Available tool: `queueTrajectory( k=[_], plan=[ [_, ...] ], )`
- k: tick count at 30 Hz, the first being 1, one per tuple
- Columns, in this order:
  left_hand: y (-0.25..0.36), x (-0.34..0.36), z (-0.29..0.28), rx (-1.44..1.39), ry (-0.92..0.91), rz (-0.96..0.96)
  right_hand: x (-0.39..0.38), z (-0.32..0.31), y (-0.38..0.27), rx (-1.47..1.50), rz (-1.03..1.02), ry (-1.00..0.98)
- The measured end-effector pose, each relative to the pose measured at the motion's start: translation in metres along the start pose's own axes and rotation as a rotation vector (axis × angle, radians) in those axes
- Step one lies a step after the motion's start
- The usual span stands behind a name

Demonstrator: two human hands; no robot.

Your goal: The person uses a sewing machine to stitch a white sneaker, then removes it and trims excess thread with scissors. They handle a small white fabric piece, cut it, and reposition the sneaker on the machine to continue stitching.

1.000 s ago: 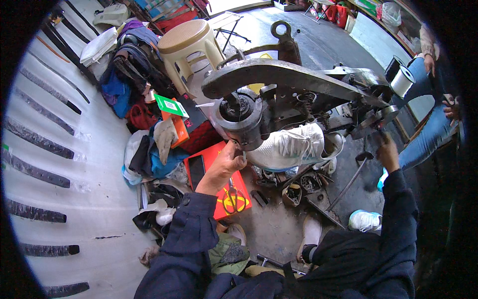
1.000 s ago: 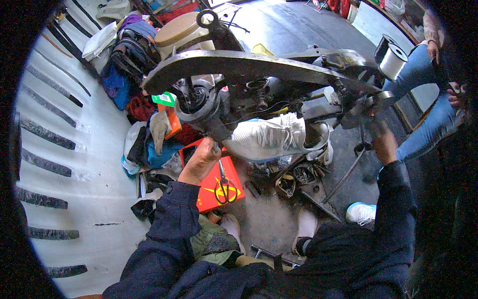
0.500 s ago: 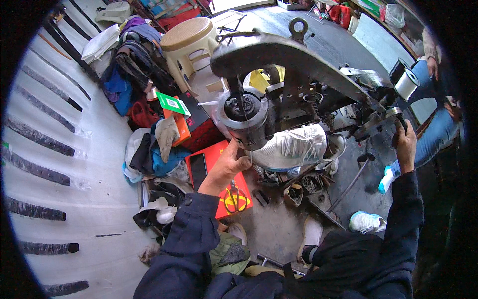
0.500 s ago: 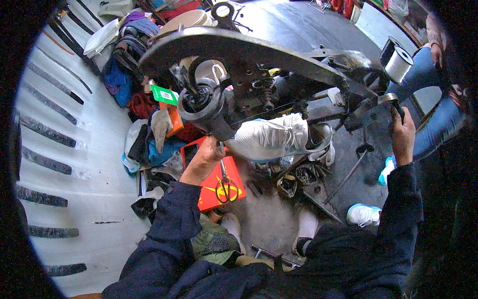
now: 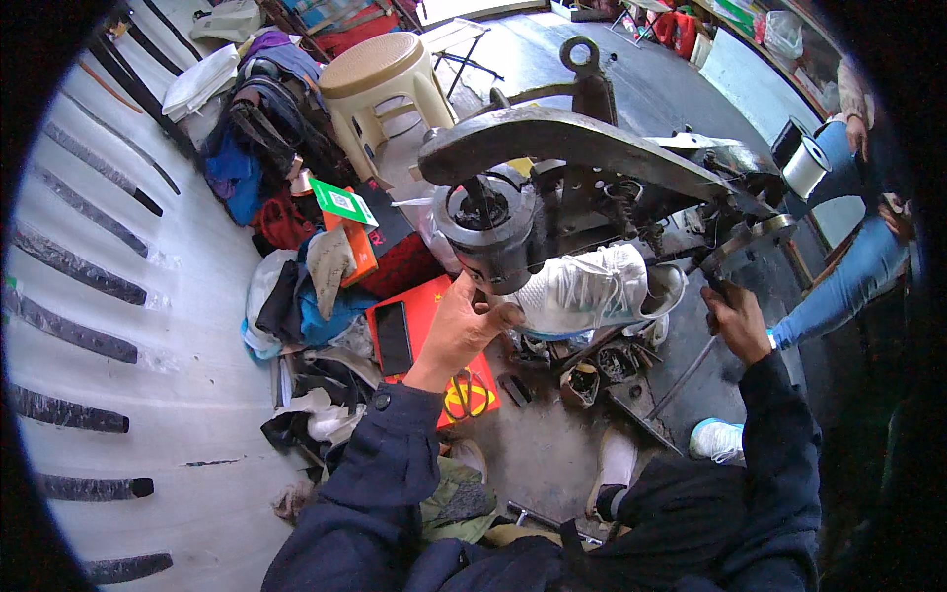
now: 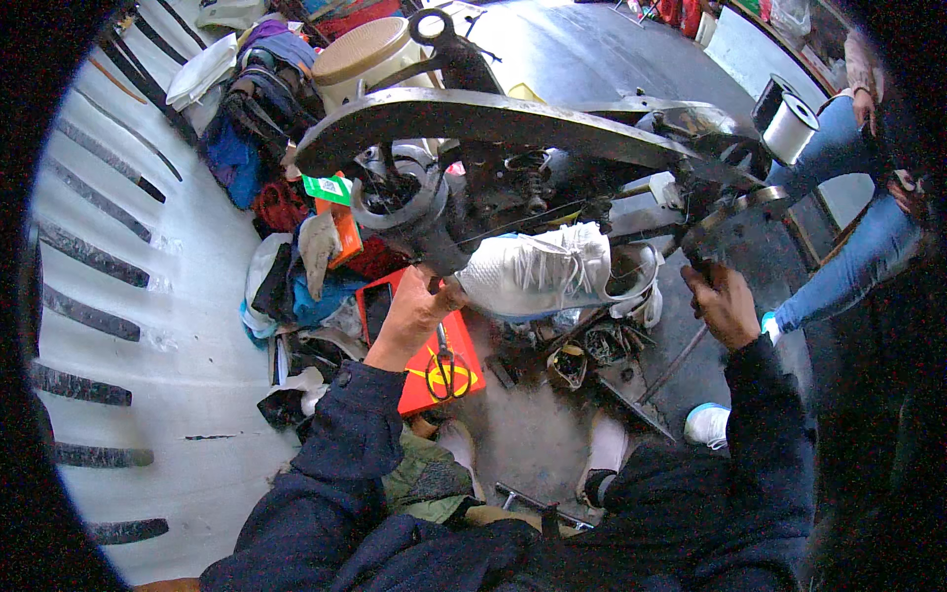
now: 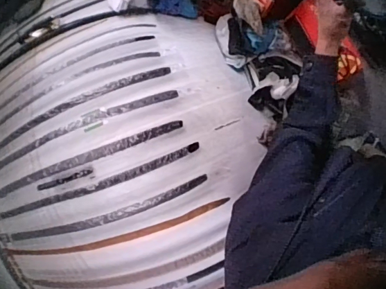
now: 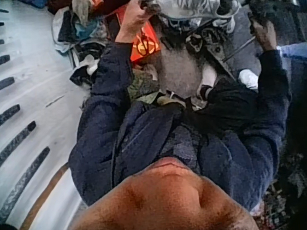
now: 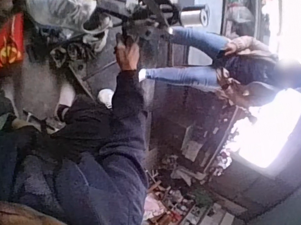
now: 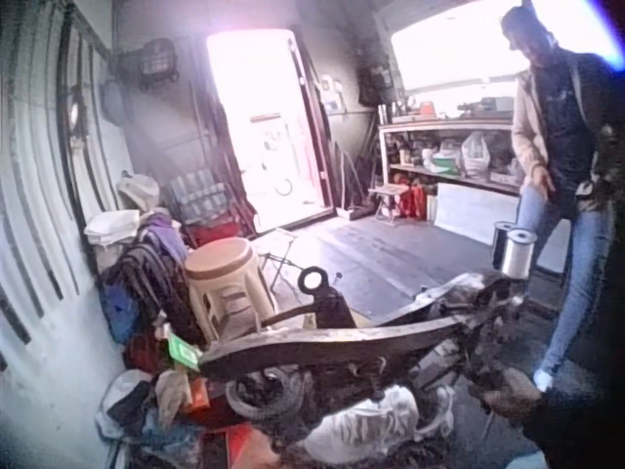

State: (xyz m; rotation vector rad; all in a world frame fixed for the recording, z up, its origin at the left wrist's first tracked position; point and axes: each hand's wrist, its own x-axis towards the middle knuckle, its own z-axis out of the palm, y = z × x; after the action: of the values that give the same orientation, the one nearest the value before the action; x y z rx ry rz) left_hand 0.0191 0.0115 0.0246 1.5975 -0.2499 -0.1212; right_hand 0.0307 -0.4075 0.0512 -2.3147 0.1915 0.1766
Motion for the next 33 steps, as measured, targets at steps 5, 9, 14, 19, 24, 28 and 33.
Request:
queueTrajectory(
  k=[5,9,14,19,24,28,33],
  plan=[
    [0.002,-0.005,0.002,0.035,-0.006,-0.016,-0.004,-0.039,-0.015,0.14,-0.117,0.193],
    [0.004,-0.005,0.003,0.001,0.01,-0.009,0.026,-0.083,0.026,0.134,-0.256,0.444],
    [0.006,-0.007,0.004,-0.135,0.006,-0.05,0.052,-0.068,0.093,0.061,0.029,0.419],
    [0.006,-0.008,0.005,-0.134,-0.003,-0.017,0.024,-0.005,0.065,0.207,0.143,-0.075],
    [0.002,-0.008,0.005,-0.147,-0.003,0.006,0.002,-0.025,0.007,0.222,-0.191,0.146],
    [-0.003,-0.009,0.002,-0.058,0.009,-0.032,0.025,-0.08,0.026,0.114,-0.272,0.449],
    [-0.003,-0.007,-0.001,0.036,0.026,-0.033,0.057,-0.082,0.104,0.026,-0.068,0.459]
  ],
)
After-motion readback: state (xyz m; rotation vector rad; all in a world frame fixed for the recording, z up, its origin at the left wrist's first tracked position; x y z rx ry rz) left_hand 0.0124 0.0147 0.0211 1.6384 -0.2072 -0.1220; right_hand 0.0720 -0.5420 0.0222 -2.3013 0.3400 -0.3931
